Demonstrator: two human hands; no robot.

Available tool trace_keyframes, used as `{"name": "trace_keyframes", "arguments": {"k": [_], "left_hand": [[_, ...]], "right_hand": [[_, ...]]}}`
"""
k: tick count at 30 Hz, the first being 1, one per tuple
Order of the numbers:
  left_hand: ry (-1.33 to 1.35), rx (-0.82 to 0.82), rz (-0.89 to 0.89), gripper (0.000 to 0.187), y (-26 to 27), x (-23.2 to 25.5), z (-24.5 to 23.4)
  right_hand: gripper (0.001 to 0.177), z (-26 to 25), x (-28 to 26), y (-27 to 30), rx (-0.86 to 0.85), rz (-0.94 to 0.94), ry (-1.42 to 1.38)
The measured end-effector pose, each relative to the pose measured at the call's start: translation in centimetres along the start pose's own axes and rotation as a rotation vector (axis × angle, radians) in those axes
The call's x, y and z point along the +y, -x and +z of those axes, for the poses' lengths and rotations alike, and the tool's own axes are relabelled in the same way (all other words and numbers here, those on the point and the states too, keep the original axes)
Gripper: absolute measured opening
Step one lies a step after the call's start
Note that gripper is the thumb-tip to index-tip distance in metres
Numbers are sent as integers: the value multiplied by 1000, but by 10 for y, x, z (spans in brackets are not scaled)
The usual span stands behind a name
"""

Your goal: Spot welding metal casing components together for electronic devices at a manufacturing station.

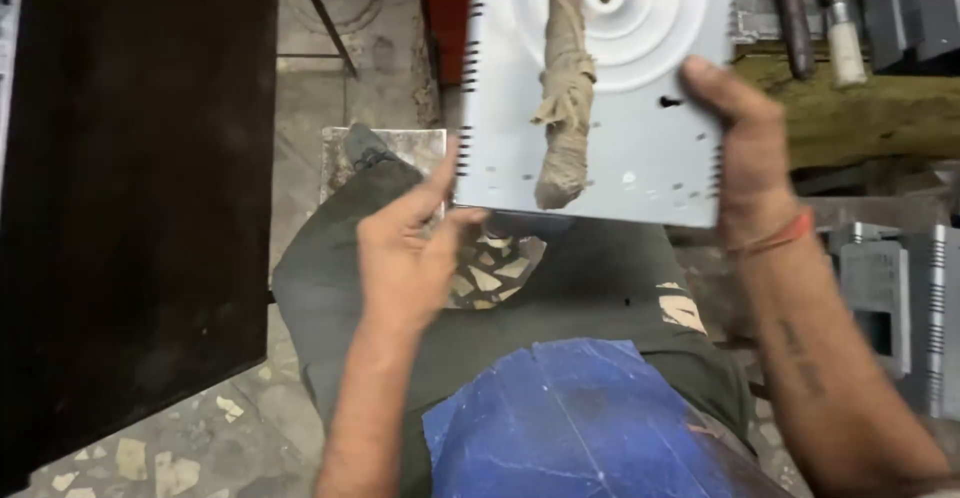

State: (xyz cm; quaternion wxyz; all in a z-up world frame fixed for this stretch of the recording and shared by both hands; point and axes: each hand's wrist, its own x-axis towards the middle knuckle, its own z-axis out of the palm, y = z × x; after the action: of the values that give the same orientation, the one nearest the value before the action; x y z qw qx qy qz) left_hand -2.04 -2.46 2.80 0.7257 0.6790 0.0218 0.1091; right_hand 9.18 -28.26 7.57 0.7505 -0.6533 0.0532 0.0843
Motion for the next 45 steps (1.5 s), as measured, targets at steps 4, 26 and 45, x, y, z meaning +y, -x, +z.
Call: {"name": "trace_keyframes", "arguments": {"k": [4,26,45], "left_hand": [[-367,21,113,58,3,18,17],[-647,0,374,52,-2,-1,27],[-572,-21,354,54,0,6,-11]], "right_hand": [[49,-26,-9,-22,-218,-96,-39],[51,-33,-6,-40,-225,-87,214],[59,2,6,-14,-407,-66,-139]]}}
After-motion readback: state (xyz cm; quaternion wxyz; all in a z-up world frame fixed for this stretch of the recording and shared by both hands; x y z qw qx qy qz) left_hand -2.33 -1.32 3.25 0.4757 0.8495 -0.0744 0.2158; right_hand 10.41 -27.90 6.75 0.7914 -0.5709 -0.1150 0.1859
